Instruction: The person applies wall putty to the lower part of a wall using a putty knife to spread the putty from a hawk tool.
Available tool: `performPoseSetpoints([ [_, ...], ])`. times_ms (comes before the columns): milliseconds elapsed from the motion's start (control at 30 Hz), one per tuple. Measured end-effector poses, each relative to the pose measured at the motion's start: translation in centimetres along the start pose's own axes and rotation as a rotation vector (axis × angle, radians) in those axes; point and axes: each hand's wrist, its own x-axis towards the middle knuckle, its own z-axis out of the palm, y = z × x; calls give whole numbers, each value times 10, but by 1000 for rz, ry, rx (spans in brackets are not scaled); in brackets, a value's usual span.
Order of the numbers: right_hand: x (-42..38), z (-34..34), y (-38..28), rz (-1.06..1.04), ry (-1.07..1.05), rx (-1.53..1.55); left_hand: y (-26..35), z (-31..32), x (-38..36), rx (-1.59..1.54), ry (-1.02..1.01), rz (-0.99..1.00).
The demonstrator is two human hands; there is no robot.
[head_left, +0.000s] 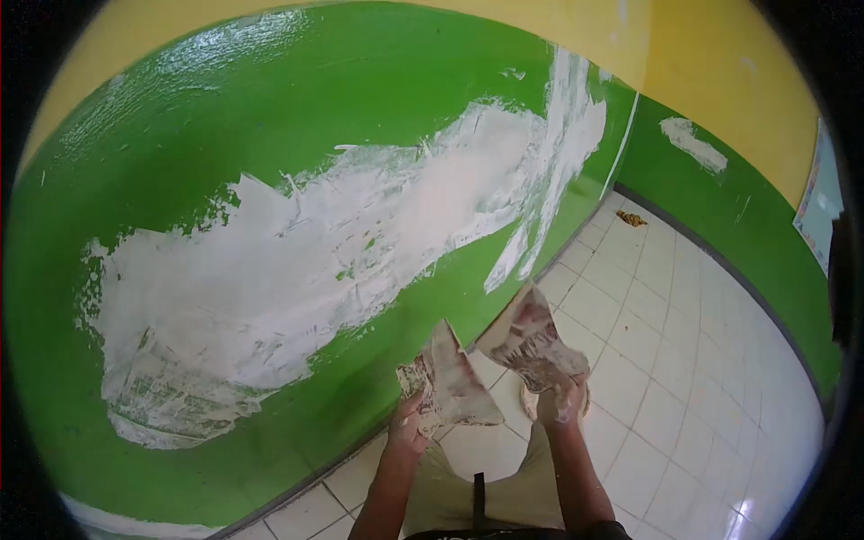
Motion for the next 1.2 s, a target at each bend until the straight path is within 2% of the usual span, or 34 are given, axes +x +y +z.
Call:
performPoseSetpoints([
  [33,6,-8,-2,-342,10,-363,-1,13,3,-5,-6,4],
  [67,4,-14,-6,-349,7,-364,-3,25,6,-7,-32,49],
  [133,3,-15,-42,44,-171,111,-5,45,8,-11,-59,95],
  [167,-10,-23,-23,111,-177,15,-7,55,8,1,-78,121],
  [267,-24,-25,-18,94,-145,46,-19,66,13,45,-73,167],
  [300,-18,-31,-18,-54,-182,-155,-24,70,13,77,-43,184],
  [333,-13,-40,-16,-48,-180,-154,-28,75,12,80,-39,181],
  [433,7,-64,-15,-114,-379,-374,-35,90,14,79,-23,184],
  [467,14,-70,-10,-107,-370,-372,-38,87,19,75,-35,182],
  [533,23,-83,11,-304,-346,-425,-45,93,24,81,-44,171],
  [600,20,-113,44,-219,-352,-509,-50,106,31,126,3,227],
  [667,13,-135,95,215,235,-408,-59,111,41,167,-17,224],
  [700,18,-143,91,228,248,-405,-64,112,47,195,-37,227],
  [767,46,-158,57,422,308,763,-75,104,62,227,-70,161],
  [800,55,-163,41,428,336,760,-81,98,69,247,-103,107],
  [867,66,-165,20,667,307,973,-94,80,87,272,-100,51],
  [933,59,-170,33,798,71,958,-111,82,97,298,-108,-2],
  [967,50,-172,37,865,-6,867,-118,88,99,288,-156,-16],
  [1000,36,-170,55,875,-18,934,-125,96,99,276,-198,-27],
  [1067,13,-166,81,958,293,938,-139,111,98,273,-187,-58],
  [1100,11,-171,90,963,307,940,-147,114,99,265,-179,-70],
  [1167,9,-182,108,824,492,805,-163,107,106,270,-177,-107],
  [1200,0,-192,145,824,502,811,-169,106,111,270,-184,-131],
])
